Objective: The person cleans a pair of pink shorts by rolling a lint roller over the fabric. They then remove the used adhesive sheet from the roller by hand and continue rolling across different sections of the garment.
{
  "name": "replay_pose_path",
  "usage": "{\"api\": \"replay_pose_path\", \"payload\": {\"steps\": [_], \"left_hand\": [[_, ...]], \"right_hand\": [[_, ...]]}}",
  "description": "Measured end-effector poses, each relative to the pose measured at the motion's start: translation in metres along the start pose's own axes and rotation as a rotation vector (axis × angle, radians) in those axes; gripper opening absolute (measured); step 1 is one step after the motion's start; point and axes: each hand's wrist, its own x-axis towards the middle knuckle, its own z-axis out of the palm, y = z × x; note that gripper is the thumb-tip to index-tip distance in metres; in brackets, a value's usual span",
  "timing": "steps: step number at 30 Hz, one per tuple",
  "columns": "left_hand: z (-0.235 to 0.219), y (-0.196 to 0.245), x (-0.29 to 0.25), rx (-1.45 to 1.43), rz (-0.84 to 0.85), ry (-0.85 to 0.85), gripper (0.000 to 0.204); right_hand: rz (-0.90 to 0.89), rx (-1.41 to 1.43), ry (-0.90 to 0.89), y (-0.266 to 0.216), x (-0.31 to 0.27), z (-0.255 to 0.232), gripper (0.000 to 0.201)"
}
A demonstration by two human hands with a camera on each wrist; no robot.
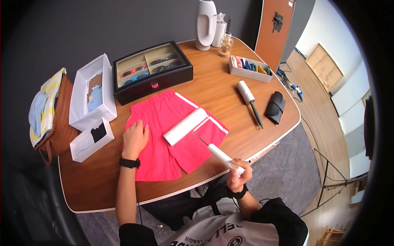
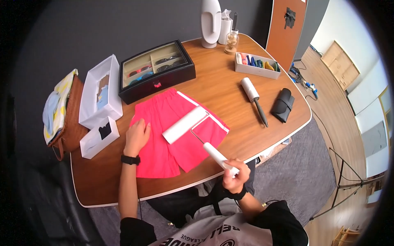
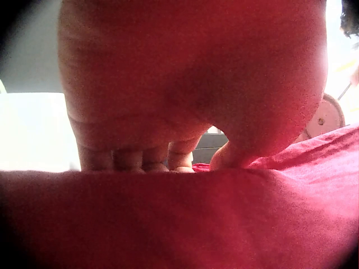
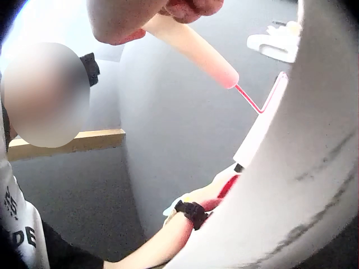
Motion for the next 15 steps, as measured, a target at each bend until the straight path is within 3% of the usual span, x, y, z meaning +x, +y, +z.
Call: {"api": "replay_pose_path", "payload": {"steps": [3, 4, 8, 13, 15], "left_hand": [[0.001, 0.001, 0.001, 0.016, 0.007, -0.012, 0.026], [0.000, 0.002, 0.002, 0.018, -0.001, -0.016, 0.026], [0.000, 0.003, 0.002, 0.037, -0.013, -0.023, 0.027], [0.001, 0.002, 0.002, 0.030, -0.011, -0.025, 0.026], [0.002, 0.002, 0.000, 0.035, -0.006, -0.031, 0.026]], "right_hand": [[0.013, -0.002, 0.001, -0.011, -0.003, -0.019, 0.034], [-0.050, -0.056, 0.020, -0.017, 0.003, -0.022, 0.033], [-0.317, 0.165, 0.185, -0.033, 0.020, -0.022, 0.028], [-0.386, 0.208, 0.043, -0.028, 0.028, -0.023, 0.029], [-0.331, 0.102, -0.062, -0.027, 0.028, -0.023, 0.024]]}}
